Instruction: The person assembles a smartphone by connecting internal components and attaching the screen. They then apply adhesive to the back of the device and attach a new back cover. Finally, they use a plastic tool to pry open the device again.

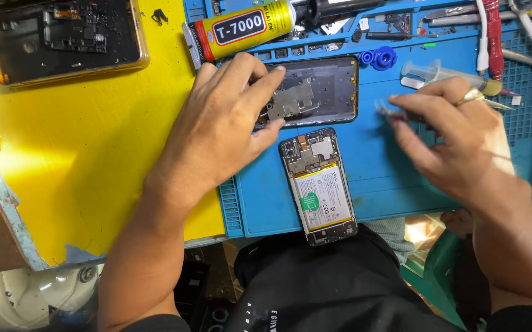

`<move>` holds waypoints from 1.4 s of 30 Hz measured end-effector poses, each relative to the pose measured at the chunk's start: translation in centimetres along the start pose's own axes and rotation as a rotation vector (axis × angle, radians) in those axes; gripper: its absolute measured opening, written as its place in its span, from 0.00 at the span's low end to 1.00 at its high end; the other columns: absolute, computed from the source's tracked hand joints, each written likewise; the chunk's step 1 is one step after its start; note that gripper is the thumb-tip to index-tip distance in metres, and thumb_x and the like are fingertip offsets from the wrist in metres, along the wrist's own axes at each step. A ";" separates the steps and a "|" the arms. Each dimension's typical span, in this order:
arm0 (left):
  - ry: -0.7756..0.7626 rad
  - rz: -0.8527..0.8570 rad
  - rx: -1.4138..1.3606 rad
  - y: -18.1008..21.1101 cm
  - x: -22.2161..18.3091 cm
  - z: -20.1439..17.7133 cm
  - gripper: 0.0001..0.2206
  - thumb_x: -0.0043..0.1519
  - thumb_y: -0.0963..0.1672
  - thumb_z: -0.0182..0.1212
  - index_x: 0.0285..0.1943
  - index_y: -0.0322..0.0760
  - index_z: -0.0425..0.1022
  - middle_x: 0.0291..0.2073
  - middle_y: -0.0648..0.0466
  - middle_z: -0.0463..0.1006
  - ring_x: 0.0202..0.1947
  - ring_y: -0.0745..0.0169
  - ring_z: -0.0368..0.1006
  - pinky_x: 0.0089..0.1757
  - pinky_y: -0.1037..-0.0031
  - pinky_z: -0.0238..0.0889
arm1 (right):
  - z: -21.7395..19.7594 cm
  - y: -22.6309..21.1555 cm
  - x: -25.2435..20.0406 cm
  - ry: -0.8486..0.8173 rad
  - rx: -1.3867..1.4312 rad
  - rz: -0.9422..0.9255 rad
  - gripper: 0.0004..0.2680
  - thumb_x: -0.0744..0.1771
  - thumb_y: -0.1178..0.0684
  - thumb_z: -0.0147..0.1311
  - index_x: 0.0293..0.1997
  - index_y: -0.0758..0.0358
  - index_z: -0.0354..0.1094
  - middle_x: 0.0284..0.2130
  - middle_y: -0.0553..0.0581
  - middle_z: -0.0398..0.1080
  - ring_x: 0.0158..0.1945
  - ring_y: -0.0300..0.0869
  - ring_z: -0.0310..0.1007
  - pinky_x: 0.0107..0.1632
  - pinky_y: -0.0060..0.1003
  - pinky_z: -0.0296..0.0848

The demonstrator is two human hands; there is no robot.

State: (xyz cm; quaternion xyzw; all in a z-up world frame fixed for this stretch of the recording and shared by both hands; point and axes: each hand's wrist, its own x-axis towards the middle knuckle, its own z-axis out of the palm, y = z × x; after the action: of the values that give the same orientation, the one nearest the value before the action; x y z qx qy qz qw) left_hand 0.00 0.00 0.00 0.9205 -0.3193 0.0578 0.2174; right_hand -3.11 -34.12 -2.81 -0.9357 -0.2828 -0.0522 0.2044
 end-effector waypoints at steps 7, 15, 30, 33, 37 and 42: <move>-0.006 -0.003 0.005 -0.1 -0.2 0.0 0.26 0.58 0.45 0.80 0.62 0.27 0.76 0.48 0.48 0.72 0.46 0.50 0.71 0.45 0.60 0.60 | -0.7 0.8 0.4 0.055 -0.317 -0.060 0.07 0.76 0.55 0.70 0.61 0.61 0.83 0.46 0.56 0.79 0.49 0.49 0.78 0.44 0.41 0.74; 0.031 0.159 -0.128 6.6 -2.7 -2.0 0.13 0.67 0.48 0.65 0.42 0.33 0.76 0.44 0.42 0.76 0.40 0.44 0.70 0.42 0.54 0.60 | -0.7 -0.4 -0.5 0.120 -0.078 -0.064 0.09 0.71 0.62 0.73 0.55 0.75 0.79 0.45 0.70 0.71 0.48 0.56 0.66 0.47 0.45 0.64; 0.276 0.130 -0.167 12.0 -7.7 1.8 0.17 0.70 0.51 0.55 0.56 0.35 0.75 0.49 0.47 0.82 0.51 0.45 0.81 0.46 0.54 0.71 | 0.2 -7.0 -0.7 -0.388 1.498 0.635 0.30 0.63 0.66 0.60 0.72 0.58 0.50 0.40 0.61 0.71 0.44 0.44 0.78 0.46 0.36 0.81; 0.295 0.059 -0.182 12.3 -8.0 1.6 0.19 0.66 0.51 0.61 0.60 0.39 0.71 0.54 0.52 0.81 0.55 0.48 0.81 0.55 0.49 0.63 | 1.4 -7.2 -0.8 -0.251 1.769 0.716 0.25 0.62 0.66 0.61 0.64 0.59 0.53 0.41 0.63 0.70 0.45 0.51 0.77 0.44 0.46 0.81; 0.266 -0.105 -0.454 11.9 -8.6 1.0 0.36 0.53 0.51 0.70 0.70 0.35 0.62 0.64 0.48 0.71 0.68 0.44 0.69 0.66 0.46 0.52 | -0.4 -6.9 0.4 -0.138 1.733 0.633 0.25 0.62 0.67 0.62 0.61 0.58 0.51 0.42 0.70 0.75 0.46 0.59 0.81 0.45 0.53 0.85; 0.106 -0.416 -1.413 8.1 -0.7 -0.9 0.24 0.63 0.46 0.58 0.67 0.31 0.65 0.62 0.43 0.75 0.60 0.47 0.74 0.60 0.57 0.71 | -1.8 -7.0 6.0 -0.063 1.528 0.362 0.23 0.63 0.66 0.61 0.59 0.57 0.49 0.45 0.69 0.76 0.48 0.54 0.81 0.47 0.47 0.86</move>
State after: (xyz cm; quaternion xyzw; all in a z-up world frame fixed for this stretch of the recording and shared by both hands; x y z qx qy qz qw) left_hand -5.55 -4.92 3.54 0.5983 -0.0885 -0.1599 0.7801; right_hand -1.93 -26.55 2.62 -0.5685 -0.0893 0.2175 0.7883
